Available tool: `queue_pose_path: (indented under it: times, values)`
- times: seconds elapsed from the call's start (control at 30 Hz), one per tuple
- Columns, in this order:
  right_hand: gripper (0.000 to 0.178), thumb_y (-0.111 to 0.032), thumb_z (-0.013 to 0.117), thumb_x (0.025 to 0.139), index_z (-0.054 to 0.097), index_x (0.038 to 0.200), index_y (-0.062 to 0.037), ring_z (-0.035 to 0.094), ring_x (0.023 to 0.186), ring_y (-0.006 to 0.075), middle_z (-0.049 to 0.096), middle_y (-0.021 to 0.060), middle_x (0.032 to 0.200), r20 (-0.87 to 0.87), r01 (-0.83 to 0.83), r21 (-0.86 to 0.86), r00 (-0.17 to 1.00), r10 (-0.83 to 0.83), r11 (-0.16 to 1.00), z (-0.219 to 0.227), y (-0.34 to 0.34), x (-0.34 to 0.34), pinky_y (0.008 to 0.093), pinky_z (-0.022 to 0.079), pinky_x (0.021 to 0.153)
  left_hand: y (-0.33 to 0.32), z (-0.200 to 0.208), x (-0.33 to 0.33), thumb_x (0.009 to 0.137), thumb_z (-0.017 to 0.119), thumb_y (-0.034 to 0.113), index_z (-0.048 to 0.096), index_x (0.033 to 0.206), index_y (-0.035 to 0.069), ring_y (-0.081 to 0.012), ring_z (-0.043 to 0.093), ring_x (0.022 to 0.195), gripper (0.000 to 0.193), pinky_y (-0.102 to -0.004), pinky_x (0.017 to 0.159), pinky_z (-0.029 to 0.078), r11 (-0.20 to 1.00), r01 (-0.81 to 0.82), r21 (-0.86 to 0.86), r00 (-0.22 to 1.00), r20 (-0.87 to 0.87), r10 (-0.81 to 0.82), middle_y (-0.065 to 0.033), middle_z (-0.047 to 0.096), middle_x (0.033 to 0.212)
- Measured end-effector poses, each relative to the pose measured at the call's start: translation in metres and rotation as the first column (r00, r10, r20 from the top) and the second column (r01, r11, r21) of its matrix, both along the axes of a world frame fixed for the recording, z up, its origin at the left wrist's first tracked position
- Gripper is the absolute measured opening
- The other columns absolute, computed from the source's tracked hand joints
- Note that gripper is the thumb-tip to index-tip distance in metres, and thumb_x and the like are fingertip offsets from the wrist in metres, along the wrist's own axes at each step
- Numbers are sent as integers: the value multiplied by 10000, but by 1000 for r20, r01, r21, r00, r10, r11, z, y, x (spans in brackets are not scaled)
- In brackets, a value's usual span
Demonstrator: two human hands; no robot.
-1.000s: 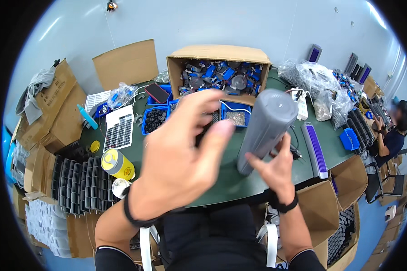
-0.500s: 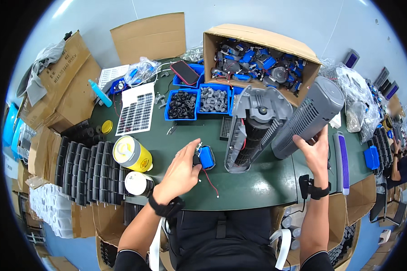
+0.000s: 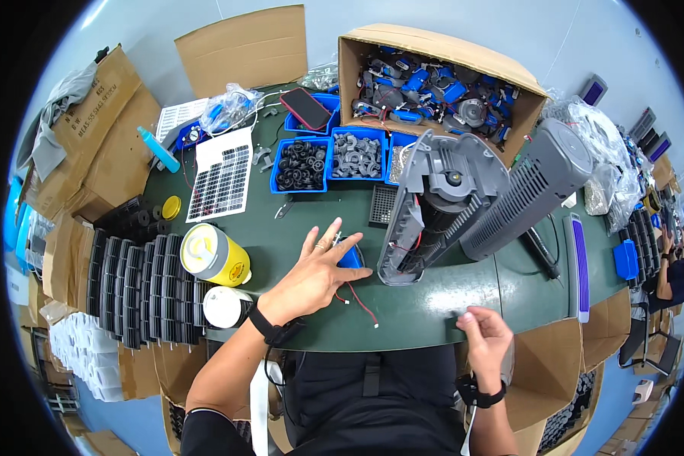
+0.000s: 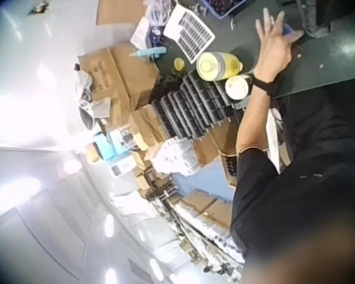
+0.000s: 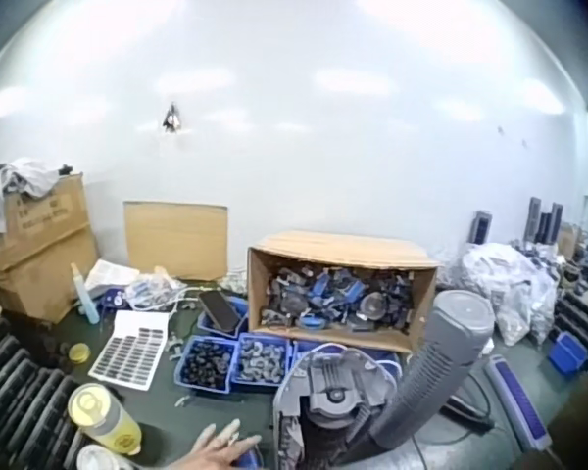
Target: The person assembles a grey electronic device by inserting a black finned component into a housing and securing it with a hot glue gun. They then connect a small blue battery pack to the device's internal wiring and attach a grey top cover, using the glue gun again to seal the assembly.
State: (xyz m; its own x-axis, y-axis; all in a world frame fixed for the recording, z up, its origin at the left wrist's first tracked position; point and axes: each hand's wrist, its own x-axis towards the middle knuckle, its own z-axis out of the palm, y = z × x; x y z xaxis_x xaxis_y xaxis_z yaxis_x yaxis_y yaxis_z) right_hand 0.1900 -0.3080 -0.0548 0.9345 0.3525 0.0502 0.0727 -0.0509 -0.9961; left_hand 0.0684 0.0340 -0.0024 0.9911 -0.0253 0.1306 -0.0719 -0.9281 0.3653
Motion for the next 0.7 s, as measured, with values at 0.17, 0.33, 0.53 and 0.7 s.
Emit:
queue_pose_path:
  times: [0.17,0.33,0.53,0.7]
  values:
    - [142,0,727,983,710,1115,49,711,852,116,749,71,929,119,36,-98,993,-24,995,-11,0,-9,249,560,791,-6,3,-5,819,794,122,823,1103,210,-386,346,1554,299,-591,1262,265,988,69,135,983,158,-90,-97,595,1518]
    - [120,-41,772,945,754,1037,34,723,792,152,770,114,914,216,44,-107,976,-20,993,-5,6,-31,282,578,749,-28,-4,-16,809,787,56,816,976,103,-257,737,1117,175,-467,1081,508,998,-56,10,936,348,50,-55,798,1125]
    - [901,-189,891,873,383,1575,60,730,1148,311,651,280,1373,-75,-427,24,901,428,904,21,59,-92,364,626,910,-86,5,-40,823,764,-10,812,982,50,-241,772,905,177,-359,824,624,913,-118,-391,924,292,245,-103,802,1004]
    - [517,-121,794,965,600,1395,91,724,996,141,769,161,1100,-95,-367,161,918,384,916,16,72,-94,285,610,832,-121,17,-44,906,780,24,820,925,2,-196,766,863,49,-321,732,609,790,-115,-603,905,265,333,-116,801,977]
